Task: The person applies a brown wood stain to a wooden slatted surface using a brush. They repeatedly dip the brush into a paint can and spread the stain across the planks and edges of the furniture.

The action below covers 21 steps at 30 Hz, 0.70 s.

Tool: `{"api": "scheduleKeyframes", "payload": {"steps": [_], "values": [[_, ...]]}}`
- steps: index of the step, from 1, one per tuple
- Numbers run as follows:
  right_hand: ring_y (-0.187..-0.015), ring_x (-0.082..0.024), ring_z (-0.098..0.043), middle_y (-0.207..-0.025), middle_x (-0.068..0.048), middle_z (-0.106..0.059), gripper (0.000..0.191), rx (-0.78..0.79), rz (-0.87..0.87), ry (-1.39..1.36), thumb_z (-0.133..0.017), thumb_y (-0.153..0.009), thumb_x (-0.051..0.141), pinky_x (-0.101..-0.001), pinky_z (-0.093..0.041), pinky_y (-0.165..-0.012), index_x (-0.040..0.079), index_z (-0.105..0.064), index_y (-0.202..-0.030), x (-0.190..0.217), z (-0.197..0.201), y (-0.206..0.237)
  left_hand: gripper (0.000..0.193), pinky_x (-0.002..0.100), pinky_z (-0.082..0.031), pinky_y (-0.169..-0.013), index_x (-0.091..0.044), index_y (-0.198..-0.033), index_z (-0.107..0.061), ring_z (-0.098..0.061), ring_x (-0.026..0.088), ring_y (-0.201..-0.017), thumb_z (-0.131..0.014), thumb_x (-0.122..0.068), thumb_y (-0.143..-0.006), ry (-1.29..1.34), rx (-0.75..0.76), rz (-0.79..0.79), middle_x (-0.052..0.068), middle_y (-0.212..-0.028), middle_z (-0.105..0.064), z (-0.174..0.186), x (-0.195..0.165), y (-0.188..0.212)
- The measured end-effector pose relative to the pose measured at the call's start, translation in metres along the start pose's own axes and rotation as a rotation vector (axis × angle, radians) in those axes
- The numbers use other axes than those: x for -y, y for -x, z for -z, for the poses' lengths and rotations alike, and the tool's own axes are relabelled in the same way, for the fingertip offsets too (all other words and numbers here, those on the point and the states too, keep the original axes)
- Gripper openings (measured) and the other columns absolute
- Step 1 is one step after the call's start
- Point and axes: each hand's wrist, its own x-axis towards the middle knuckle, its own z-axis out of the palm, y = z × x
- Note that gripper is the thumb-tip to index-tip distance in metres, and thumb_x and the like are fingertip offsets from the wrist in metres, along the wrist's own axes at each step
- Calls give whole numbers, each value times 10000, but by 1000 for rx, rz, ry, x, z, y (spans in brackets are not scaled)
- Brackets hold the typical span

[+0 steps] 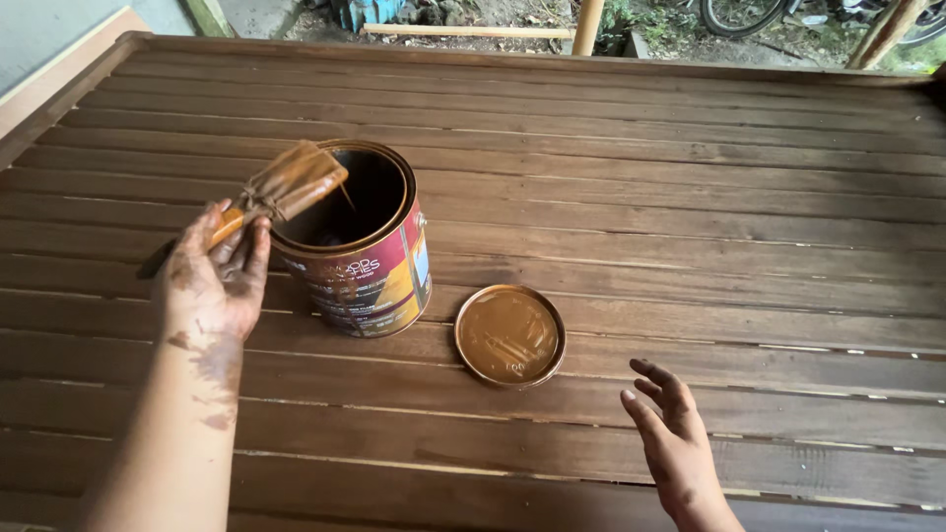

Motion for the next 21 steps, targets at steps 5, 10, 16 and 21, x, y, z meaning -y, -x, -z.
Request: {"api": "scheduleKeyframes", "payload": {"steps": [5,10,16,21], "values": [[-1387,-225,-498,-1469,-32,-576,504,4,36,-26,-679,-875,153,-408,-421,-1093,107,-564,-1364,0,0,3,272,334,-651,-859,3,-1144,-682,-746,266,-966,-731,-177,-946,194,56,15,152,-1118,-707,-26,-5,27],[-1392,-221,-493,-1463,-29,-583,499,-13,13,-31,-676,-883,160,-411,-410,-1102,116,-564,-1367,-2,5,10,357,318,-647,-914,-36,-1222,-664,-712,248,-1031,-755,-194,-914,161,239,-35,143,-1208,-673,-53,12,69],[-1362,-228,-527,-1413,-109,-609,503,-44,-116,-62,-681,-887,177,-405,-415,-1093,140,-589,-1380,-9,7,17,375,314,-618,-923,-32,-1270,-645,-688,239,-1041,-725,-205,-947,202,222,148,158,-1212,-680,-60,79,114],[-1350,-228,-534,-1364,-154,-634,493,-33,-106,-58,-685,-890,186,-390,-422,-1085,137,-604,-1374,-19,9,22,330,342,-619,-894,-33,-1206,-684,-715,239,-998,-691,-172,-907,114,146,311,125,-1160,-722,-32,144,139]]}}
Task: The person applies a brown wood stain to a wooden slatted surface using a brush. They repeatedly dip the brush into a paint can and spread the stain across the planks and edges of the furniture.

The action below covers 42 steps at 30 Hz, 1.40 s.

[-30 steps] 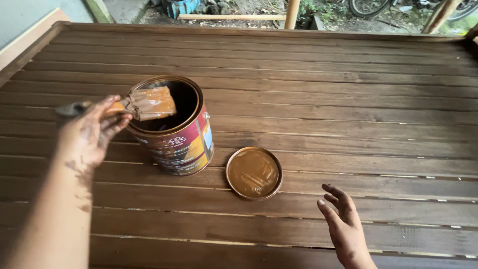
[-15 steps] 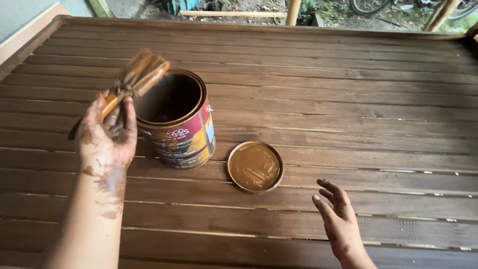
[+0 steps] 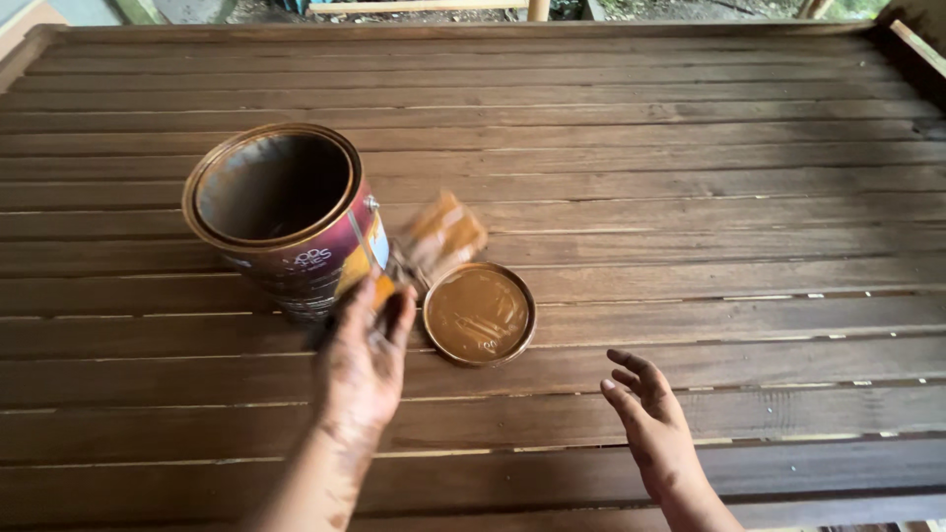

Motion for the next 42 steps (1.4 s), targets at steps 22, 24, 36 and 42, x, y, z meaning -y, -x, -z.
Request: {"api": "scheduleKeyframes", "payload": {"steps": [22,24,36,42], "values": [[-1307,-203,-544,-1398,-44,-614,476,29,32,-7,-691,-881,122,-358,-470,-1029,105,-591,-1346,-17,4,6,172,287,-576,-781,-48,-1022,-748,-756,154,-887,-754,-67,-851,-1486,642,-594,98,-957,-789,21,36,2],[-1303,-206,-546,-1402,-49,-609,477,40,51,-4,-693,-880,125,-356,-481,-1015,105,-591,-1346,-16,2,5,171,297,-579,-789,-57,-1011,-759,-765,164,-880,-757,-71,-841,-1469,637,-539,94,-955,-802,2,30,-1],[-1288,-241,-579,-1402,-90,-548,485,145,176,306,-702,-898,201,-363,-543,-997,133,-597,-1366,-7,-24,-41,314,448,-549,-767,-93,-1051,-723,-691,324,-930,-725,-24,-744,-1875,971,-757,101,-1011,-741,-32,17,8],[-1186,-271,-633,-1342,-130,-588,452,178,295,493,-708,-891,210,-388,-561,-938,109,-621,-1322,6,-49,-83,322,441,-536,-853,-58,-1044,-688,-654,331,-1016,-739,-23,-728,-1814,995,-753,119,-1065,-729,-6,29,13]]}}
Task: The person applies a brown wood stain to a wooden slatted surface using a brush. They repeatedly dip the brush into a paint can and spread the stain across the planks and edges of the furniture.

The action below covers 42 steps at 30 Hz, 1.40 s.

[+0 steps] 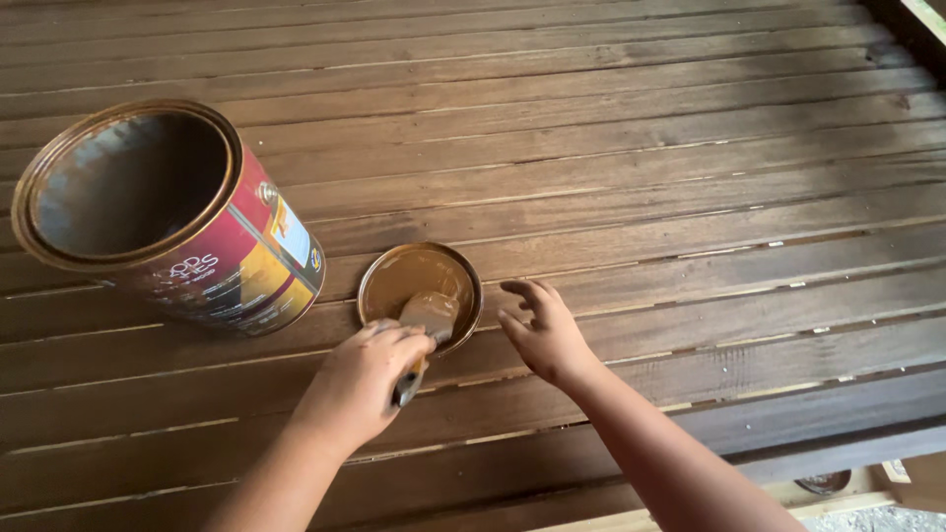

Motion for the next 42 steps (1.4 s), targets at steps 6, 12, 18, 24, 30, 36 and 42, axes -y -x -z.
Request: {"api": "scheduleKeyframes", "payload": {"steps": [6,12,18,24,30,36,42], "values": [[-1020,-334,-697,-1228,-159,-668,381,78,-51,272,-710,-880,270,-403,-562,-908,84,-681,-1211,25,-6,-56,302,428,-537,-864,-77,-1001,-717,-675,327,-980,-743,-32,-703,41,169,175,101,-974,-751,1,6,-9],[-976,-385,-702,-1013,-196,-740,276,235,-119,513,-671,-900,297,-456,-564,-891,40,-768,-921,38,-6,-81,273,337,-574,-850,-89,-1058,-732,-754,185,-955,-803,-127,-797,313,73,316,56,-1014,-785,10,23,-14],[-941,-368,-724,-946,-200,-758,289,283,-205,501,-656,-902,308,-453,-572,-878,39,-762,-894,38,-6,-89,538,269,-570,-850,-107,-1297,-598,-682,138,-977,-802,-107,-799,691,-329,399,51,-1127,-688,-19,31,-9],[-939,-360,-706,-951,-182,-740,304,296,-191,500,-671,-895,342,-453,-561,-870,49,-753,-885,41,-3,-87,437,369,-505,-748,-118,-1217,-660,-615,236,-858,-829,-170,-817,-83,-567,219,119,-1150,-643,-51,31,-19],[-844,-349,-721,-833,-180,-742,357,332,-221,491,-666,-903,341,-451,-575,-817,20,-729,-757,42,-3,-82,239,326,-534,-712,-56,-1088,-673,-674,209,-795,-775,-227,-954,28,-570,378,78,-908,-697,-52,29,-18],[-818,-351,-724,-802,-187,-732,364,287,-258,440,-689,-886,343,-444,-576,-800,11,-736,-743,37,-16,-86,281,243,-447,-502,-52,-1108,-713,-588,85,-589,-742,-248,-909,664,-465,858,38,-728,-668,-49,40,-13],[-824,-285,-741,-883,-177,-765,452,191,-399,112,-678,-895,432,-412,-584,-770,-8,-723,-991,21,-27,-85,255,218,-420,-515,-57,-1117,-725,-549,52,-602,-737,-217,-918,704,-420,843,-1,-746,-643,-38,51,0]]}}
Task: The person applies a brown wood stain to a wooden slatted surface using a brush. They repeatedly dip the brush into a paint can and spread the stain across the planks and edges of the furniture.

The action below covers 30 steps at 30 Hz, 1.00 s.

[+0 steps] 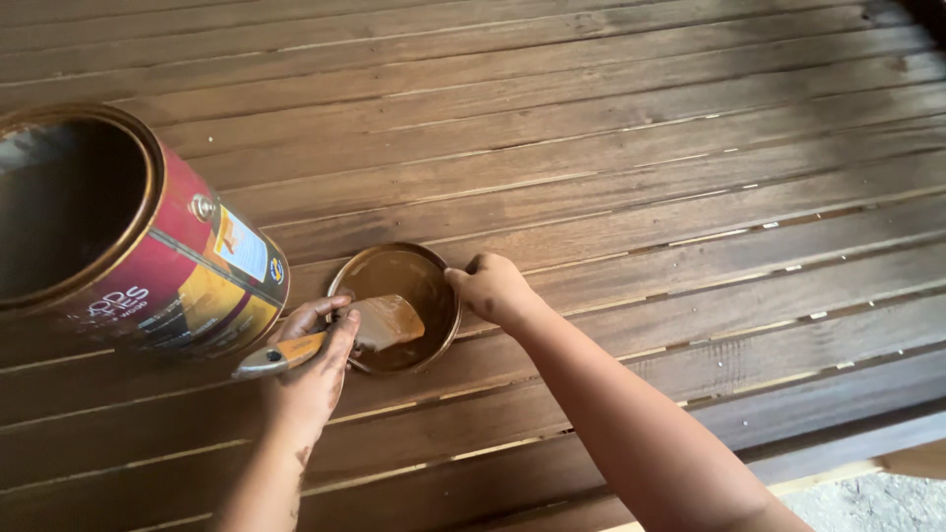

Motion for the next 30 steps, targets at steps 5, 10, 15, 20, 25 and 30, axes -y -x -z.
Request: {"api": "scheduleKeyframes", "payload": {"steps": [5,10,15,20,25,30], "values": [[-827,-260,-696,-1000,-128,-742,481,167,-133,-690,-606,-968,447,-399,-519,-708,34,-635,-1212,-20,-15,3,231,202,-387,-550,-53,-1122,-719,-504,23,-661,-719,-199,-943,82,50,-27,-41,-827,-628,14,-1,0],[-915,-262,-688,-1091,-108,-709,503,418,-185,-1207,-440,-1054,489,-453,-581,-798,84,-589,-1312,-28,-40,18,231,203,-422,-554,-80,-1128,-726,-536,35,-651,-718,-188,-924,99,101,42,-34,-793,-654,24,-4,-2],[-1136,-285,-648,-1294,-102,-652,482,335,-188,-1360,-381,-1054,458,-545,-554,-937,133,-545,-1370,-20,-54,45,267,201,-382,-547,-75,-1152,-729,-488,36,-656,-753,-192,-914,92,156,-12,-29,-799,-609,30,-12,6],[-1247,-305,-598,-1393,-83,-620,591,327,-178,-1577,-338,-1025,538,-603,-465,-1027,152,-522,-1433,-22,-43,85,339,215,-449,-560,-65,-1190,-658,-573,56,-698,-750,-194,-891,201,269,-140,1,-955,-667,32,-26,17],[-1312,-324,-546,-1438,-113,-590,641,232,16,-1848,-349,-1046,586,-574,-436,-1094,117,-530,-1444,-42,-28,140,290,224,-467,-914,-2,-1266,-668,-586,90,-1024,-617,-205,-1065,312,505,-283,55,-1161,-667,15,-42,32],[-1312,-316,-547,-1430,-87,-592,641,-17,-7,-1992,-319,-1008,609,-592,-419,-1100,165,-553,-1406,-78,-3,195,283,264,-458,-1015,27,-1270,-605,-596,116,-1117,-579,-145,-1046,414,670,-230,79,-1219,-669,-31,-56,60]]}}
